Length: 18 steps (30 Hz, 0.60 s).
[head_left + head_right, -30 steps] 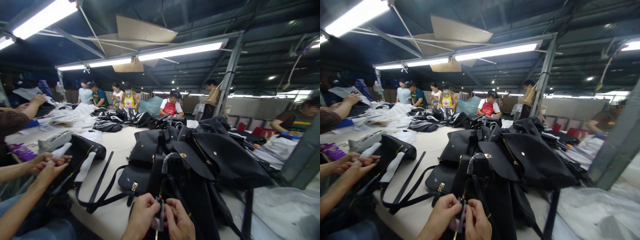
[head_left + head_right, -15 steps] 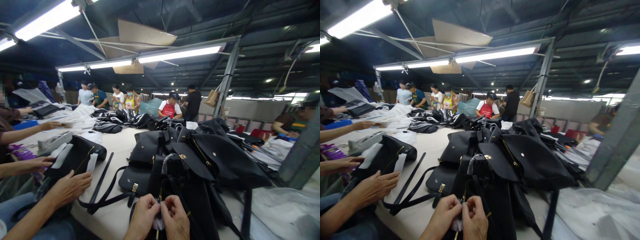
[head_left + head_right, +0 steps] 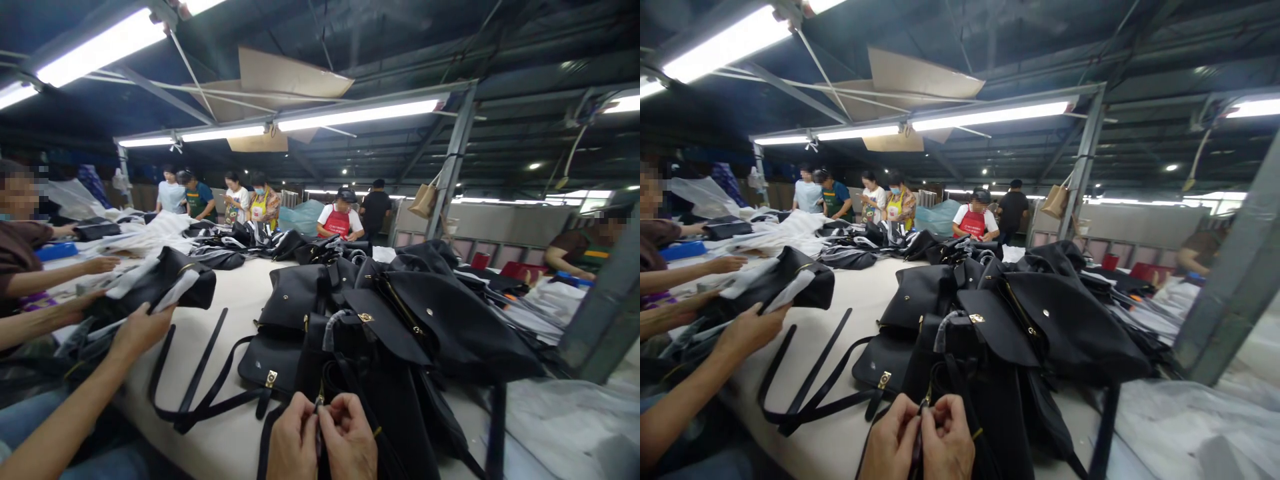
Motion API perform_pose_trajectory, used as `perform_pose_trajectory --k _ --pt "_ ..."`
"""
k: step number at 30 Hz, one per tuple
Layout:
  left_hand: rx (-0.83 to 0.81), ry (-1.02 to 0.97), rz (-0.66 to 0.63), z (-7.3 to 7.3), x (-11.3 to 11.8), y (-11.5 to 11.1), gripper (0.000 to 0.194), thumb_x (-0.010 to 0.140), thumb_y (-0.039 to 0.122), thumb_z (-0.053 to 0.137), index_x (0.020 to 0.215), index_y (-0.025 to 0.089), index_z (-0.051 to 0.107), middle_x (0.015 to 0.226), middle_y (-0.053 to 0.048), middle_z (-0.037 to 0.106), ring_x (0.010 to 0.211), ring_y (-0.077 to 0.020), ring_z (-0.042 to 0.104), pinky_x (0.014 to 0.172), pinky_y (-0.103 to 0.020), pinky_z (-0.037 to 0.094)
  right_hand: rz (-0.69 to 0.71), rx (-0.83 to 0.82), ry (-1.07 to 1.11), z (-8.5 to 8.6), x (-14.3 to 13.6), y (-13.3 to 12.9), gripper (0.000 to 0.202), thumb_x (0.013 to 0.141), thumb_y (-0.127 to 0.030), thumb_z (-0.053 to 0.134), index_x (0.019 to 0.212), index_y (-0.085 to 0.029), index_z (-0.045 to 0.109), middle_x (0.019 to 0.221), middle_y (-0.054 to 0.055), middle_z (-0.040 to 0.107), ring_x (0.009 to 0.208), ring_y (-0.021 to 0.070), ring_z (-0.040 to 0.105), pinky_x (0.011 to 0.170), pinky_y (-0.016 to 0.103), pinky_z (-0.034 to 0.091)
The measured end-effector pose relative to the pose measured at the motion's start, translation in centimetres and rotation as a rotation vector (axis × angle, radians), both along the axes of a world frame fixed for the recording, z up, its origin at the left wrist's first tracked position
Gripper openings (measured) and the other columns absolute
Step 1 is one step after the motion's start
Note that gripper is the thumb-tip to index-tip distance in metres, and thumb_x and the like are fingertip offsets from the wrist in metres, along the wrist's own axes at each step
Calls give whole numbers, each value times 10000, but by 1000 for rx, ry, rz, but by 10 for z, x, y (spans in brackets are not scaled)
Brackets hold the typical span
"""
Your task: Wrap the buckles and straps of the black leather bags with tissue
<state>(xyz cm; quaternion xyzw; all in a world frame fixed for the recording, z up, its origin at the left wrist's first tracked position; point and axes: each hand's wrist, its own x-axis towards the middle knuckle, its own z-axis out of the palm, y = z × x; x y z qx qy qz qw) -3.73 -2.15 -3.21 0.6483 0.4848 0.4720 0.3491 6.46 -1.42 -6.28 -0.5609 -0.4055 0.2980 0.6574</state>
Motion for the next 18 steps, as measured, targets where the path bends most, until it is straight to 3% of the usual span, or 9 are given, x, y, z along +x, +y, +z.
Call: perform_pose_trajectory --k 3,9,15,18 --pt "48 39 6 -2 0 0 204 873 245 448 701 226 556 728 -51 657 690 -207 628 655 -264 429 58 -29 16 3 3 -1 239 654 -414 710 685 -222 571 529 -52 592 440 135 546 449 224 423" --pt "85 82 -3 -4 0 1 239 886 256 443 669 233 540 708 -68 631 660 -210 598 631 -275 414 45 -108 -39 10 5 -4 272 688 -460 695 655 -226 561 497 -46 583 457 153 569 450 233 430" --pt "212 105 6 -21 1 4 282 915 264 384 716 227 581 698 -68 598 644 -202 568 622 -281 407 111 -164 1 12 7 -3 359 733 -574 640 759 -223 570 571 -14 662 553 188 640 523 252 472" --pt "205 110 -41 -21 0 2 275 897 269 398 723 217 604 702 -73 592 649 -204 560 633 -293 413 119 -159 22 14 5 -3 368 720 -558 665 817 -218 563 589 -11 669 578 196 655 520 250 477"
